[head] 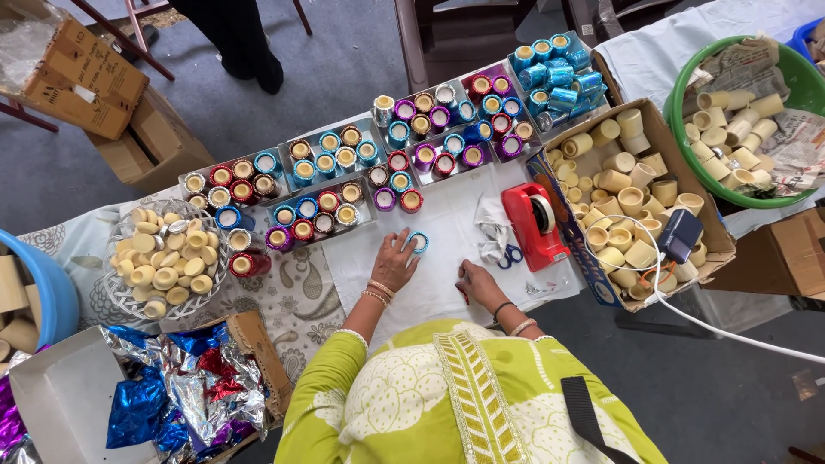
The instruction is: The person wraps small cylindrical candles in shiny metallic foil. They pick up a candle, place it on a sheet of foil, fold the foil around it, and then place the wrapped candle into a tray. The person repeats this process with different colored foils.
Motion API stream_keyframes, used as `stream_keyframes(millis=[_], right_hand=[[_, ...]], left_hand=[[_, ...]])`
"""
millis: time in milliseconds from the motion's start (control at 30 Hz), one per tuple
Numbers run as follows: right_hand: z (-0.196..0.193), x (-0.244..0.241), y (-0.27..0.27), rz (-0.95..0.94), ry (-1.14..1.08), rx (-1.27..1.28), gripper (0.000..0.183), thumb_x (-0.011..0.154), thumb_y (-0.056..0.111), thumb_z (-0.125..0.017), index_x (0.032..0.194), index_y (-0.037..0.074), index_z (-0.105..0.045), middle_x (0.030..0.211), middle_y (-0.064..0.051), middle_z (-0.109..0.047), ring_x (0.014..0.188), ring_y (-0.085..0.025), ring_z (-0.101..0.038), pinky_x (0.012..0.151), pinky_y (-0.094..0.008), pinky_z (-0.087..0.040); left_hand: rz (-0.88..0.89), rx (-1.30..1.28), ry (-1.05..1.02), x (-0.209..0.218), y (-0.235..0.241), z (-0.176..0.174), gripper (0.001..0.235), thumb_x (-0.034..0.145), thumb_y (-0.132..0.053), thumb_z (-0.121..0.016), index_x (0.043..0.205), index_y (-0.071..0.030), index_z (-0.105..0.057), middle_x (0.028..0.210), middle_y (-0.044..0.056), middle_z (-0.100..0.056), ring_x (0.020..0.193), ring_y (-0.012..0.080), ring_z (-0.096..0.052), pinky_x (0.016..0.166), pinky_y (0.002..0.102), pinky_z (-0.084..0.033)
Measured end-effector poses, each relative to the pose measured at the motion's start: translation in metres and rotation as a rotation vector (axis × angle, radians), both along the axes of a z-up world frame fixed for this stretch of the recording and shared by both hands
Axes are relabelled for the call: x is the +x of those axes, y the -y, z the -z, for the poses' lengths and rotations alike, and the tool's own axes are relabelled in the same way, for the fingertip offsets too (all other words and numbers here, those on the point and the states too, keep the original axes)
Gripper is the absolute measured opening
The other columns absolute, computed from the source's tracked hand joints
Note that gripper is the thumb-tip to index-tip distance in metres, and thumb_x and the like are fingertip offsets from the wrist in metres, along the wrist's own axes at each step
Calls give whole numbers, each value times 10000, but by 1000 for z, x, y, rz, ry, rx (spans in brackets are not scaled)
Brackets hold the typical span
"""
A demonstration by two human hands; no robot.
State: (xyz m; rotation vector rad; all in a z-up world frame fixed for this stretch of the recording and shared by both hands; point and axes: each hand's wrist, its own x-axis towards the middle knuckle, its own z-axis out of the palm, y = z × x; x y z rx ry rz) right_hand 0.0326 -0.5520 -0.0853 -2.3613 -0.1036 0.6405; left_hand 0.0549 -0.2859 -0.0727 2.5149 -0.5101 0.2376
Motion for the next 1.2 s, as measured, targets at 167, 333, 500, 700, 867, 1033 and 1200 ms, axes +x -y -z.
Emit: stream_keyframes(millis=[167,333,500,700,867,1033,1200], right_hand=[[4,-1,1,-12,4,-11,278,847,132,-766,995,49,-546,815,-143,-650,744,-303,-620,709,-414,-513],[9,-1,3,-20,38,15,285,835,126,-774,989,43,-548,808,-154,-646,746,-315,-614,707,-421,-509],[-3,-1,-1,5,3,14,300,832,137,-779,995,44,-545,807,-153,-641,743,-312,-612,702,-416,-508],[-6,0,-1,18,-18,19,291,833,130,-778,990,45,-549,803,-157,-641,735,-306,-614,696,-414,-510],[3,-1,1,4,22,26,292,830,125,-778,994,41,-551,807,-156,-649,727,-306,-613,691,-415,-507],[2,-2,1,-7,51,26,296,825,117,-785,989,42,-550,799,-155,-648,719,-300,-606,679,-414,-500],[7,-3,2,36,28,75,284,821,96,-780,973,48,-545,796,-143,-633,691,-292,-609,666,-395,-500]], left_hand=[[9,47,-12,1,-1,-2,444,826,-203,-750,1240,-87,-640,1455,126,-506,1234,380,-480,1030,467,-466],[16,75,5,-2,1,-2,463,819,-205,-748,1253,-92,-633,1470,117,-490,1247,386,-469,1030,470,-461],[21,135,15,-5,0,1,470,820,-210,-743,1268,-117,-634,1479,113,-485,1253,384,-462,991,463,-465],[-1,-52,-32,-4,-4,0,540,781,-190,-782,1294,-133,-624,1459,132,-496,1261,388,-462,1038,463,-448],[-19,-231,-50,2,-4,22,761,725,-147,-830,1395,-64,-480,1377,159,-516,1272,388,-471,1120,488,-395],[2,-277,-107,14,12,28,876,688,-93,-850,1445,-44,-412,1342,169,-536,1247,383,-483,1122,461,-402],[4,-239,-178,22,20,47,866,708,-49,-823,1473,-45,-417,1286,170,-573,1218,373,-504,1085,423,-434]])
